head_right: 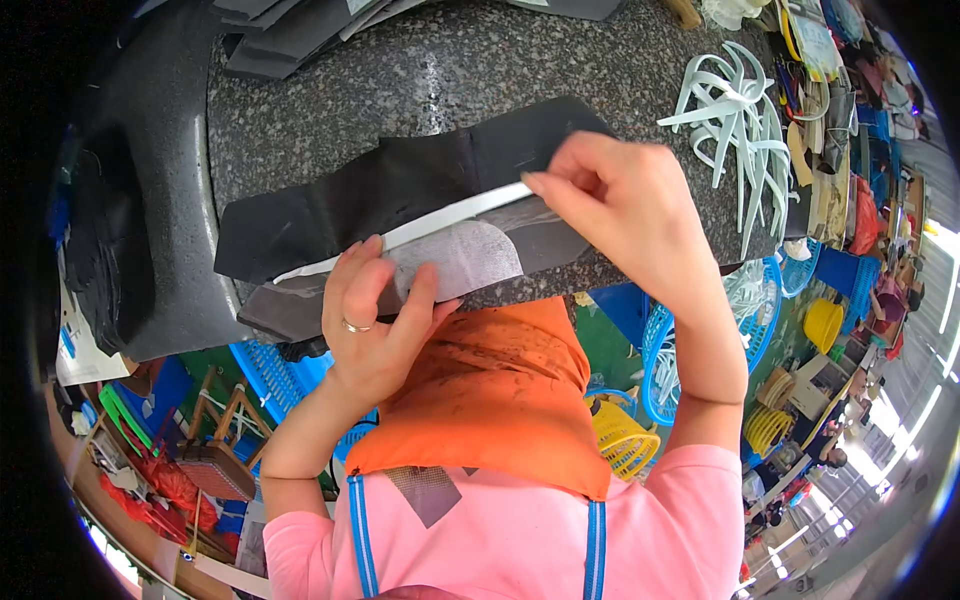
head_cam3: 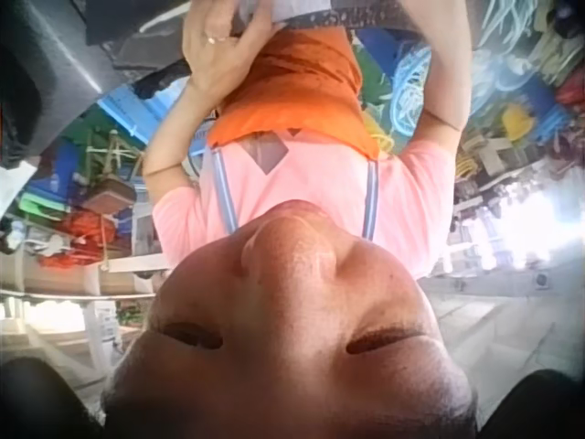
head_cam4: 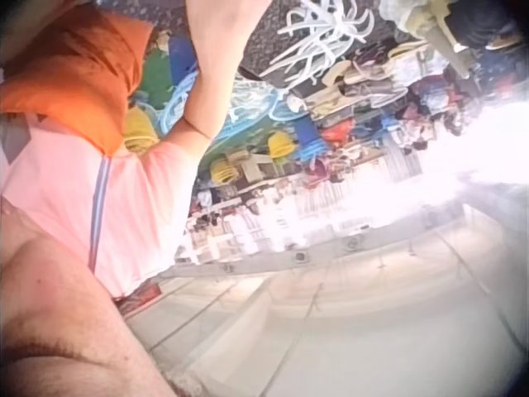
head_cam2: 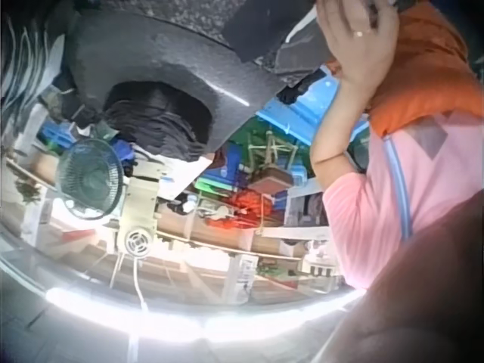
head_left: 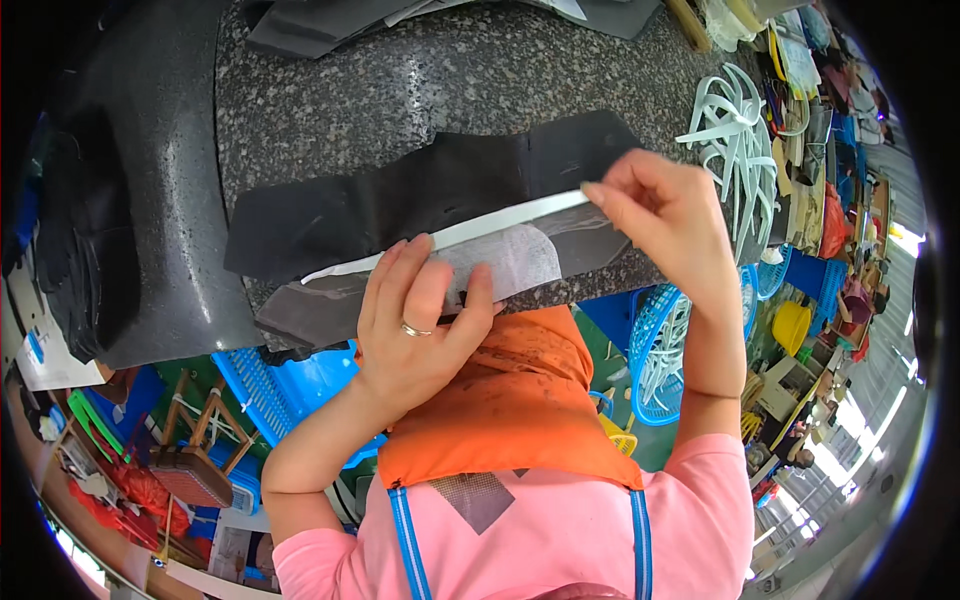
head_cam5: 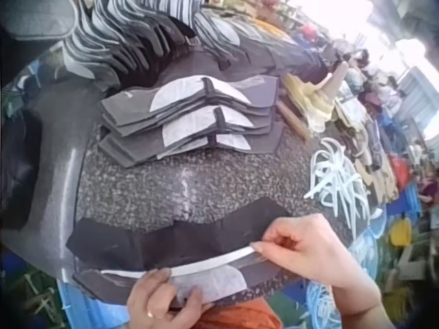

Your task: The person applies white reinforcement strips to the edges of black shoe upper components by hand, pressing them down firmly and smoothing them along the curved edges of the material before moving the finished pieces to a container.

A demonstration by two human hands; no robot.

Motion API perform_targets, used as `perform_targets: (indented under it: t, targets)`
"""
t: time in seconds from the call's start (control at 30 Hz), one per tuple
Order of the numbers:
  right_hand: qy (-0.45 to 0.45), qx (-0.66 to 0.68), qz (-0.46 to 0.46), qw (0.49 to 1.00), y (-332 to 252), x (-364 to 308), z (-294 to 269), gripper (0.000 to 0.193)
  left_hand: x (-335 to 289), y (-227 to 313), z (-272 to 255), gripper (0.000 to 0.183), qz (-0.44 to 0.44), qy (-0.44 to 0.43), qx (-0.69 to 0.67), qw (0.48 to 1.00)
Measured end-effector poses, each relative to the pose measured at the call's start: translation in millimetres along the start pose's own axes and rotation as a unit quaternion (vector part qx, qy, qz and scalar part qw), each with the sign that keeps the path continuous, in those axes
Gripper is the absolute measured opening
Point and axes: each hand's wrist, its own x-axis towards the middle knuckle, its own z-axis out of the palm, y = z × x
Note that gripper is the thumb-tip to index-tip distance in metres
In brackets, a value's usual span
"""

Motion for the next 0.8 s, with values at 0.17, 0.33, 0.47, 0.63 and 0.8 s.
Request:
perform_targets:
  t: [0.17, 0.33, 0.47, 0.63, 0.8]
  targets:
    - [0.139, -0.101, -0.148, 0.974, 20, -12, 23, 0.018, 5, -1, -9, 0.043, 0.028, -0.072, 0.039, 0.996]
    - [0.120, -0.123, -0.145, 0.974, 23, -13, 23, 0.019, 13, 2, -13, 0.049, 0.015, -0.092, 0.037, 0.995]
    - [0.104, -0.083, -0.139, 0.981, 27, -12, 21, 0.019, 32, 8, -15, 0.065, -0.017, -0.174, 0.073, 0.982]
    - [0.125, -0.141, -0.144, 0.972, 27, -7, 25, 0.027, 38, 0, -16, 0.065, -0.004, -0.213, 0.072, 0.974]
    - [0.088, -0.292, -0.137, 0.942, 25, 17, -2, 0.044, 22, -4, -29, 0.033, 0.025, -0.129, 0.078, 0.988]
